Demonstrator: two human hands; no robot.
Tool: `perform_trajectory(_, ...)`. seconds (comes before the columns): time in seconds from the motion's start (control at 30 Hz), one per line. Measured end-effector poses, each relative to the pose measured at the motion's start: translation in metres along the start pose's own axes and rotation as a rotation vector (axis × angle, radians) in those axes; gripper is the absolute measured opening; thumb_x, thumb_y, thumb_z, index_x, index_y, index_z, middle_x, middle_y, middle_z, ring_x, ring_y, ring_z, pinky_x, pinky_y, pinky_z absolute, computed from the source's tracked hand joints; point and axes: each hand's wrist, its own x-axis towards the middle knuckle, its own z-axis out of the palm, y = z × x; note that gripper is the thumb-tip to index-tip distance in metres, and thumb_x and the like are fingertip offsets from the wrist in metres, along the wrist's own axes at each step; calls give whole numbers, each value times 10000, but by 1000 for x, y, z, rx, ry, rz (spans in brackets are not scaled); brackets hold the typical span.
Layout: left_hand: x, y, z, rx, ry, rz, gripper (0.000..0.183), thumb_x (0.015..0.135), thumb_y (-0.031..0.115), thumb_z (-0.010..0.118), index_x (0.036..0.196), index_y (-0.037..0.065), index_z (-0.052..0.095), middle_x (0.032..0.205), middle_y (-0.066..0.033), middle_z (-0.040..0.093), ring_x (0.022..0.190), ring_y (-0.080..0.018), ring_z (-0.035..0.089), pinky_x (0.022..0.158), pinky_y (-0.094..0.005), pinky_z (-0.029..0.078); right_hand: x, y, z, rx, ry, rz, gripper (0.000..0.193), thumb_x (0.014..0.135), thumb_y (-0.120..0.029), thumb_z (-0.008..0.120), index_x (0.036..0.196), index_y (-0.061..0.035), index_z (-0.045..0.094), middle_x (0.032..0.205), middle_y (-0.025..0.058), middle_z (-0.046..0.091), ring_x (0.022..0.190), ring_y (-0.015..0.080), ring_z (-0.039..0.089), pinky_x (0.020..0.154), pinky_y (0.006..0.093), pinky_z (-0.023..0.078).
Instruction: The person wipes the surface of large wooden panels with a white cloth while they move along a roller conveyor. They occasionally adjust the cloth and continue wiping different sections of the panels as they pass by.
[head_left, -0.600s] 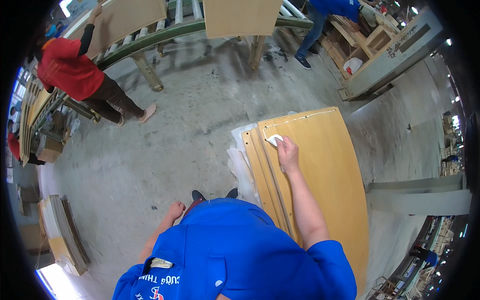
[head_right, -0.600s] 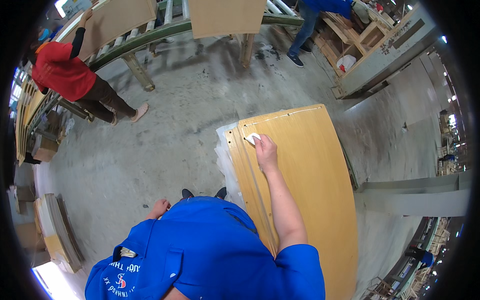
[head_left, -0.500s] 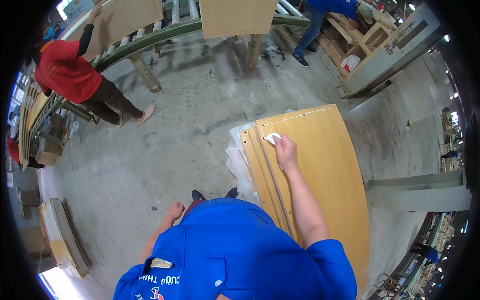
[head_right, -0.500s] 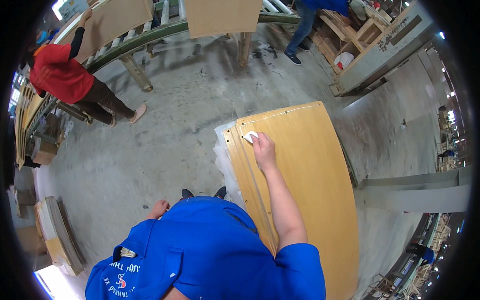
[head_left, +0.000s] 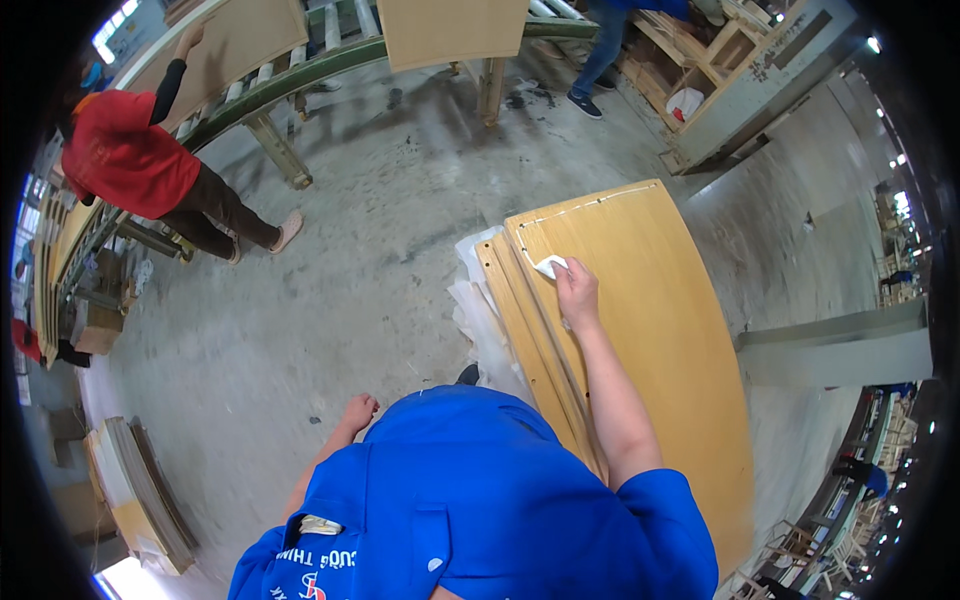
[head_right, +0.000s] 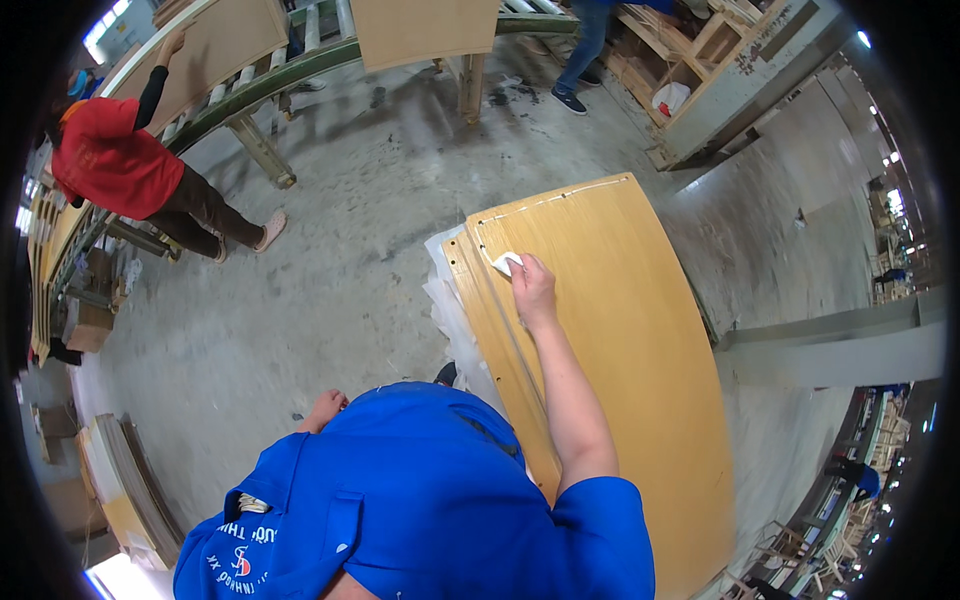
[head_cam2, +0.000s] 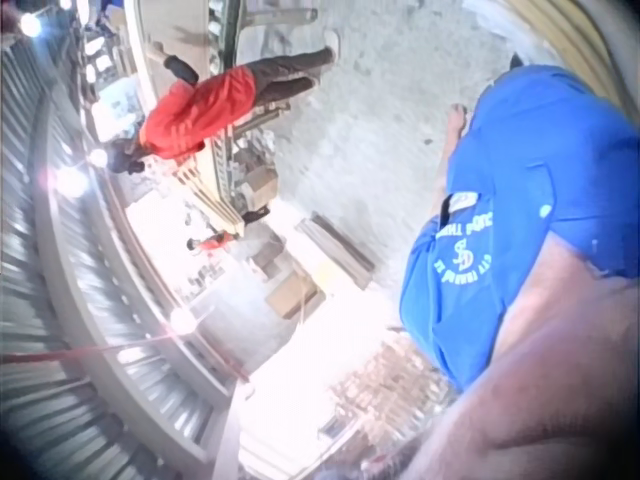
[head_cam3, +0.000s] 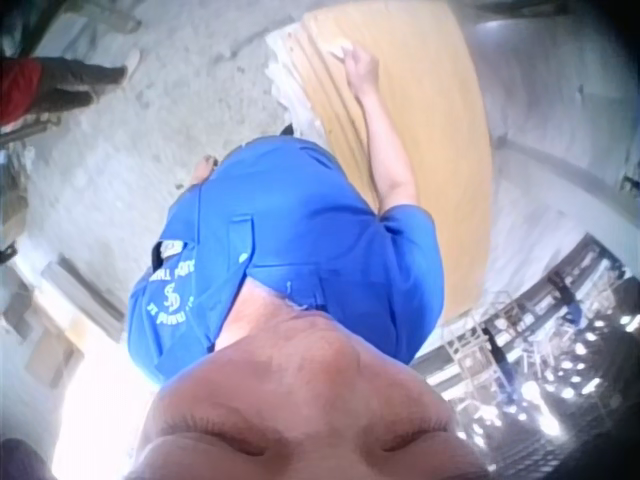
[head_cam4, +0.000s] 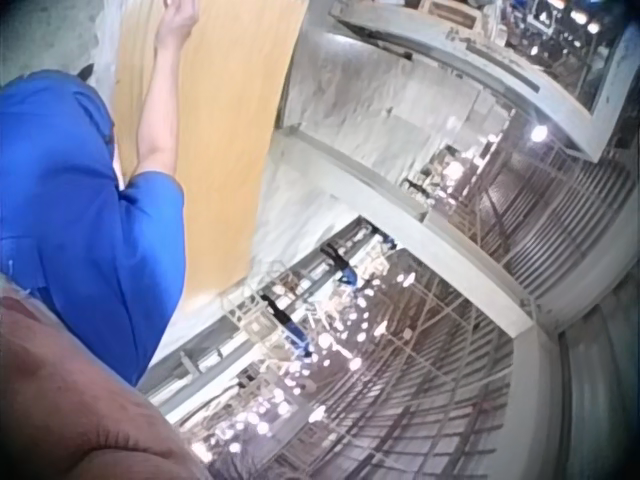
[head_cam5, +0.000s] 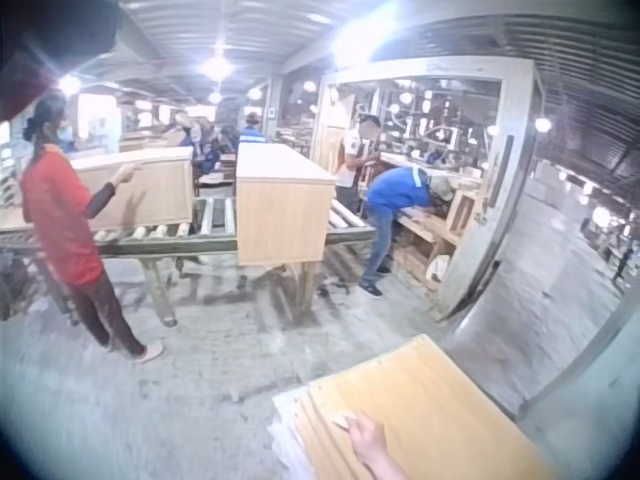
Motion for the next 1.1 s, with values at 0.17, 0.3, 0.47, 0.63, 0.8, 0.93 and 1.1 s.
perform_trajectory(0.17, -8, -20, -13, -32, 24, -6, 309, 830, 219, 408, 811, -18, 606, 762, -143, 634, 669, -240, 611, 634, -357, 486, -38, 1, -16, -27, 38, 107, 168, 850, -142, 536, 816, 21, 560, 658, 132, 537, 503, 175, 516, 480, 300, 402)
perform_trajectory(0.3, -19, -35, -23, 16, -6, 4, 303, 831, 210, 408, 822, -24, 601, 766, -147, 632, 666, -235, 611, 628, -350, 487, -75, 2, -36, -44, 47, 169, 174, 856, -151, 535, 845, 18, 573, 682, 117, 553, 506, 164, 522, 467, 293, 408)
perform_trajectory(0.47, -43, -61, -24, 44, -9, 24, 299, 831, 198, 409, 801, -27, 604, 736, -135, 630, 646, -229, 612, 610, -338, 491, -120, -15, -61, 24, 94, 328, 186, 855, -149, 532, 888, 28, 576, 725, 160, 576, 537, 213, 565, 489, 316, 442)
perform_trajectory(0.63, -78, -80, -17, 173, 0, 82, 308, 830, 198, 405, 808, -31, 611, 748, -135, 637, 651, -234, 617, 612, -341, 493, -161, -23, -88, -18, 154, 344, 190, 862, -148, 525, 891, 33, 575, 728, 154, 577, 523, 199, 564, 475, 296, 447)
perform_trajectory(0.8, -108, -94, -13, 201, -17, 32, 323, 836, 208, 399, 817, -30, 616, 768, -146, 642, 669, -254, 621, 629, -355, 492, -194, -18, -101, -29, 214, 314, 189, 866, -152, 525, 863, 31, 574, 720, 130, 565, 535, 173, 553, 478, 282, 441)
perform_trajectory(0.93, -122, -104, -13, 247, 14, 62, 324, 836, 209, 401, 820, -33, 615, 765, -152, 640, 663, -264, 619, 628, -356, 490, -206, -12, -106, -107, 214, 239, 207, 874, -164, 524, 862, 38, 568, 715, 88, 552, 530, 113, 530, 473, 243, 444)
perform_trajectory(1.1, -133, -109, -12, 160, -2, 39, 320, 835, 218, 416, 823, -32, 616, 778, -156, 642, 657, -277, 622, 632, -355, 492, -208, -10, -106, -133, 196, 230, 203, 872, -165, 522, 861, 34, 561, 709, 101, 547, 526, 134, 531, 498, 275, 441)
